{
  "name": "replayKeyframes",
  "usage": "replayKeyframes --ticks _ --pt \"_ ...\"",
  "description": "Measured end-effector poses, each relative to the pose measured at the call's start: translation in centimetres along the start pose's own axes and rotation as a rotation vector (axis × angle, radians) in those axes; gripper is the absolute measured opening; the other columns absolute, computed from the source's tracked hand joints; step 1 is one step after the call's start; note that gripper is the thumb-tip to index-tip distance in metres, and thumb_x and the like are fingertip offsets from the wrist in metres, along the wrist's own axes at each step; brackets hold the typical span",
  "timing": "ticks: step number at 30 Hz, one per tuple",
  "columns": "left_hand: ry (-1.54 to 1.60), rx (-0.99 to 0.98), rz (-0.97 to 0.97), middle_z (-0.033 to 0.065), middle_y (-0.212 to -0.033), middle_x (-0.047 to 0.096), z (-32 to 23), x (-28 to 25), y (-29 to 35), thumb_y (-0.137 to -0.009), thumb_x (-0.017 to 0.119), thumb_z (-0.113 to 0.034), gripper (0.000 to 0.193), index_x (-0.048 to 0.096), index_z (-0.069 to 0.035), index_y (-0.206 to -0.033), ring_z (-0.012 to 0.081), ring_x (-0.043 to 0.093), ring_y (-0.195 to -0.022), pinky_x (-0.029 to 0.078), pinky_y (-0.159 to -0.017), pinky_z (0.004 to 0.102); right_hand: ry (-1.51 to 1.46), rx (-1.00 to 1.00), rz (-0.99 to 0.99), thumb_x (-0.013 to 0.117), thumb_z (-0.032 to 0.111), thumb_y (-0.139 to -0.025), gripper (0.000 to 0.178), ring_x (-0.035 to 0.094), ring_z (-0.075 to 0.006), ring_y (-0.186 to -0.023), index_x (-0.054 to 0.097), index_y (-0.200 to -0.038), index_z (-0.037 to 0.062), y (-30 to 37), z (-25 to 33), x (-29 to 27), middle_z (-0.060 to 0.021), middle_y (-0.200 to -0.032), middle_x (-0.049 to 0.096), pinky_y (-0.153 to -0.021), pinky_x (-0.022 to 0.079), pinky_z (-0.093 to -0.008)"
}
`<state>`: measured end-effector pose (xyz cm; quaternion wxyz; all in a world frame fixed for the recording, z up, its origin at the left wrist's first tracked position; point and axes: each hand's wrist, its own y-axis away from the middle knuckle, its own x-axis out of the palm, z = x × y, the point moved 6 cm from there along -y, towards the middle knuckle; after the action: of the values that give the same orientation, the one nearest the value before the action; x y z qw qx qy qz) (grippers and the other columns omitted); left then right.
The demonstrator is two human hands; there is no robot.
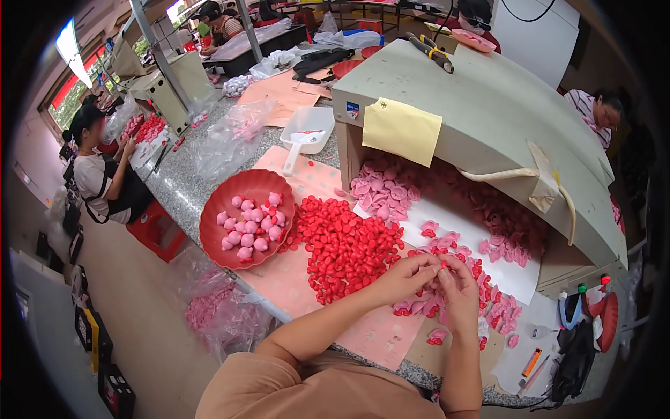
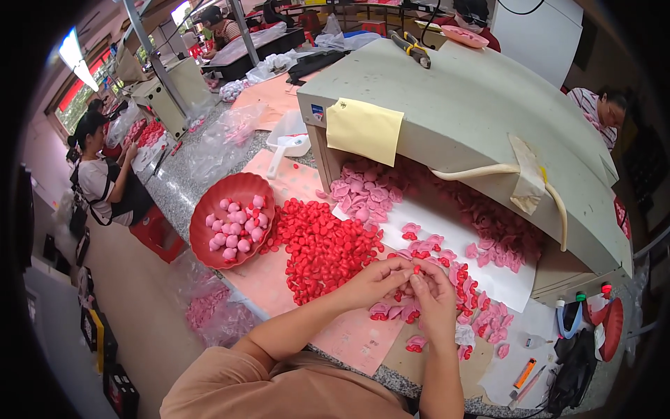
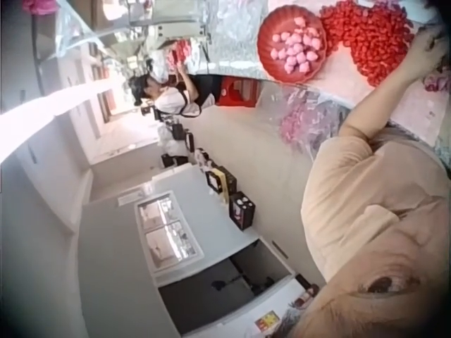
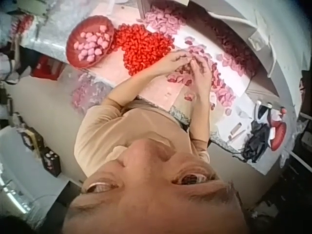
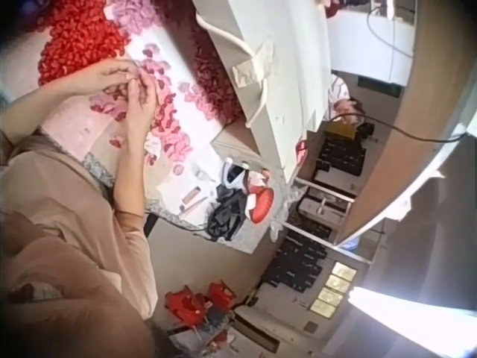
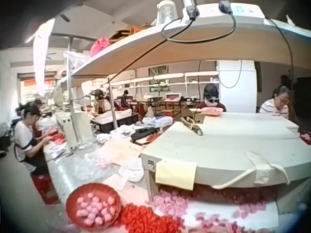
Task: Manually assembling small pink plastic components by joining two halves together at a factory workbench.
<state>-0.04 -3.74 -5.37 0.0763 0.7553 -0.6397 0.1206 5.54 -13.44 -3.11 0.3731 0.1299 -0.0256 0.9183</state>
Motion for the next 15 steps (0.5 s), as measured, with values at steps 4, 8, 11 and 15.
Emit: replayKeyframes --ticks 4,8,11,15 --pt "0.012 -0.162 0.000 -0.0037 -0.079 0.051 0.0 0.1 0.1 -0.097 0.041 -0.033 0.034 0.054 -0.007 -0.117 0.0041 0.044 -0.065 0.037 -0.059 0.0200 -0.059 -0.017 -0.030 0.053 0.008 -0.090 0.029 0.058 -0.0117 -0.084 0.051 -0.118 0.0013 0.0 0.0 -0.6 -0.0058 -0.099 0.059 -0.074 0.048 -0.0246" --pt "0.623 -0.340 0.121 -0.0022 -0.087 0.052 -0.2 0.1 0.2 -0.097 0.038 -0.035 0.044 0.050 -0.004 -0.125 0.0072 0.048 -0.074 0.041 -0.068 0.0244 -0.099 -0.034 -0.150 0.052 0.007 -0.091 0.027 0.060 -0.0135 -0.085 0.051 -0.117 0.0001 -0.3 0.4 -1.5 -0.0069 -0.099 0.059 -0.076 0.050 -0.0250" --pt "0.783 -0.279 0.119 0.0032 -0.099 0.055 -1.0 -0.2 0.1 -0.096 0.042 -0.029 0.040 0.049 -0.003 -0.125 0.0114 0.052 -0.078 0.045 -0.069 0.0270 -0.150 -0.060 -0.189 0.052 0.008 -0.091 0.029 0.062 -0.0147 -0.086 0.050 -0.119 -0.0005 -0.8 0.5 -2.6 -0.0066 -0.098 0.059 -0.077 0.050 -0.0256" --pt "0.771 -0.291 0.071 0.0066 -0.106 0.056 -0.9 -0.9 0.2 -0.095 0.044 -0.021 0.041 0.042 0.000 -0.129 0.0143 0.055 -0.095 0.047 -0.074 0.0296 -0.134 -0.058 -0.242 0.053 0.009 -0.091 0.031 0.059 -0.0121 -0.085 0.051 -0.120 -0.0002 -0.9 0.4 -3.4 -0.0035 -0.097 0.058 -0.075 0.049 -0.0249"
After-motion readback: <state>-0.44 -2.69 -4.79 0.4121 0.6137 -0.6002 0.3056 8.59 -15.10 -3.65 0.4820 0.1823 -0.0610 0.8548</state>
